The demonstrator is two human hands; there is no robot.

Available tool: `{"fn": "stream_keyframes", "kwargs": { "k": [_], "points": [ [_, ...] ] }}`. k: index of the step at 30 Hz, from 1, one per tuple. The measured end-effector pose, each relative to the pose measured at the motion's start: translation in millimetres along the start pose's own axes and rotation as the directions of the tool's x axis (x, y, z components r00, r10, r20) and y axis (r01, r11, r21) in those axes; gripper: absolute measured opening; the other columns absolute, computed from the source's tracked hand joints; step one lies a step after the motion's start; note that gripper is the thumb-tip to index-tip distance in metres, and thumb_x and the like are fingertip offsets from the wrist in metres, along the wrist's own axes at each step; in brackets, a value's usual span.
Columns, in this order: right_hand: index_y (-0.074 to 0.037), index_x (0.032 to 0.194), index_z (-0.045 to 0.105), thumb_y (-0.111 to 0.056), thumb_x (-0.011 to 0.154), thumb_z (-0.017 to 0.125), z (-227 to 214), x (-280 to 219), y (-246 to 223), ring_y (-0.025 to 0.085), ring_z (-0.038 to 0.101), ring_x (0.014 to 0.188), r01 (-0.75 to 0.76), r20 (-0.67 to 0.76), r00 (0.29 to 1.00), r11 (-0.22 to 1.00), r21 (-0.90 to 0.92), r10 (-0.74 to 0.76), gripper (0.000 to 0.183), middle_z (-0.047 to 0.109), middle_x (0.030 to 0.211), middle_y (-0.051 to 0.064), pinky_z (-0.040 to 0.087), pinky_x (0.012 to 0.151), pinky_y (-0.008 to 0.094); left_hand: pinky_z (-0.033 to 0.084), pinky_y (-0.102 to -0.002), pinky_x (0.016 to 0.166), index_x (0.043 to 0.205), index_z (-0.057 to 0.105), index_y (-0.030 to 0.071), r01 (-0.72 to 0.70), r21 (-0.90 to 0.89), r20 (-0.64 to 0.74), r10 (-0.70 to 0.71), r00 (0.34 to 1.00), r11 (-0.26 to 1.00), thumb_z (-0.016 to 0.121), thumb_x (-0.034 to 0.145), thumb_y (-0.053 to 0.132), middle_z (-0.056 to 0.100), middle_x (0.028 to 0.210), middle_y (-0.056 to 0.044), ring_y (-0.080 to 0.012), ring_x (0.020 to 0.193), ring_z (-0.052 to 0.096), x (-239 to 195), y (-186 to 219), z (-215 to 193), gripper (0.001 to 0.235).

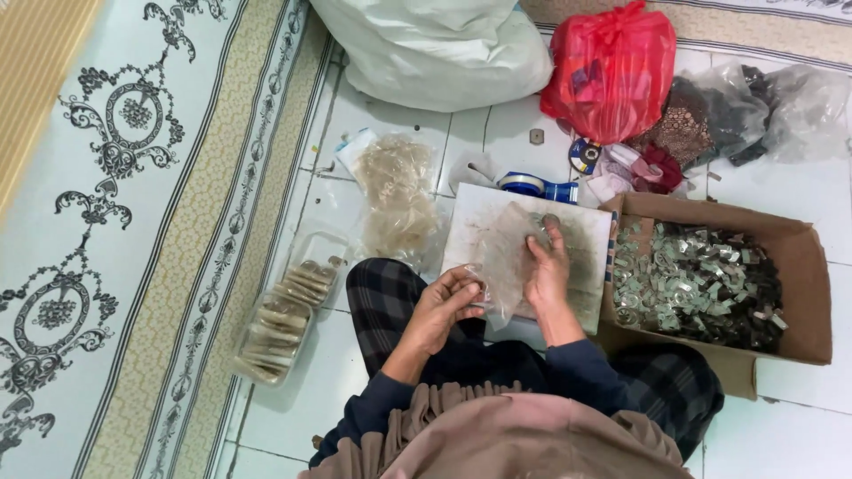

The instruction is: Sorting and arranging small metal components from a cardboard box onto a template board while sitting on the floor.

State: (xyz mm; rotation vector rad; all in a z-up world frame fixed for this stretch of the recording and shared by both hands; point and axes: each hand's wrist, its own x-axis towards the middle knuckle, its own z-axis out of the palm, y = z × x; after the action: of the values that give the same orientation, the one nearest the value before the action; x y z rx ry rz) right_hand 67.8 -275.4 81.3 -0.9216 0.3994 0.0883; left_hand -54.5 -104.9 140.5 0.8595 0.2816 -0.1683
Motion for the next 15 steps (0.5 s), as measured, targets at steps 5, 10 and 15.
{"fn": "stream_keyframes", "kwargs": {
  "k": [5, 10, 15],
  "points": [
    [-0.018, 0.139, 0.061, 0.002, 0.093, 0.069, 6, 3, 10, 0.011, 0.067, 0.093, 0.191, -0.008, 0.981, 0.971, -0.143, -0.194, 0.052, 0.054, 0.115, 0.0, 0.06, 0.089, 0.023, 0.064, -0.027, 0.066, 0.096, 0.072, 0.001, 0.006, 0.139, -0.213, 0.023, 0.977, 0.99, 0.081, 0.089, 0.011, 0.065, 0.081, -0.005, -0.0141, 0.075, 0.069, 6, 2, -10, 0.015],
    [-0.016, 0.138, 0.063, 0.0, 0.094, 0.069, -11, 16, -3, 0.009, 0.069, 0.084, 0.251, -0.006, 0.967, 0.959, -0.134, -0.254, 0.048, 0.059, 0.103, 0.0, 0.063, 0.079, 0.023, 0.062, -0.032, 0.063, 0.095, 0.074, -0.002, 0.037, 0.261, -0.332, 0.054, 0.942, 0.965, 0.077, 0.089, 0.01, 0.065, 0.08, -0.01, -0.0202, 0.074, 0.067, 14, 3, -40, 0.013],
    [-0.015, 0.14, 0.061, 0.001, 0.091, 0.07, -20, 17, -28, 0.009, 0.071, 0.078, 0.255, 0.003, 0.967, 0.962, -0.101, -0.256, 0.053, 0.065, 0.093, 0.002, 0.06, 0.067, 0.018, 0.058, -0.04, 0.069, 0.095, 0.076, 0.0, 0.113, 0.487, -0.35, 0.075, 0.934, 0.866, 0.073, 0.088, 0.012, 0.067, 0.083, -0.015, -0.0242, 0.079, 0.065, 26, 14, -71, 0.014]
  ]
}}
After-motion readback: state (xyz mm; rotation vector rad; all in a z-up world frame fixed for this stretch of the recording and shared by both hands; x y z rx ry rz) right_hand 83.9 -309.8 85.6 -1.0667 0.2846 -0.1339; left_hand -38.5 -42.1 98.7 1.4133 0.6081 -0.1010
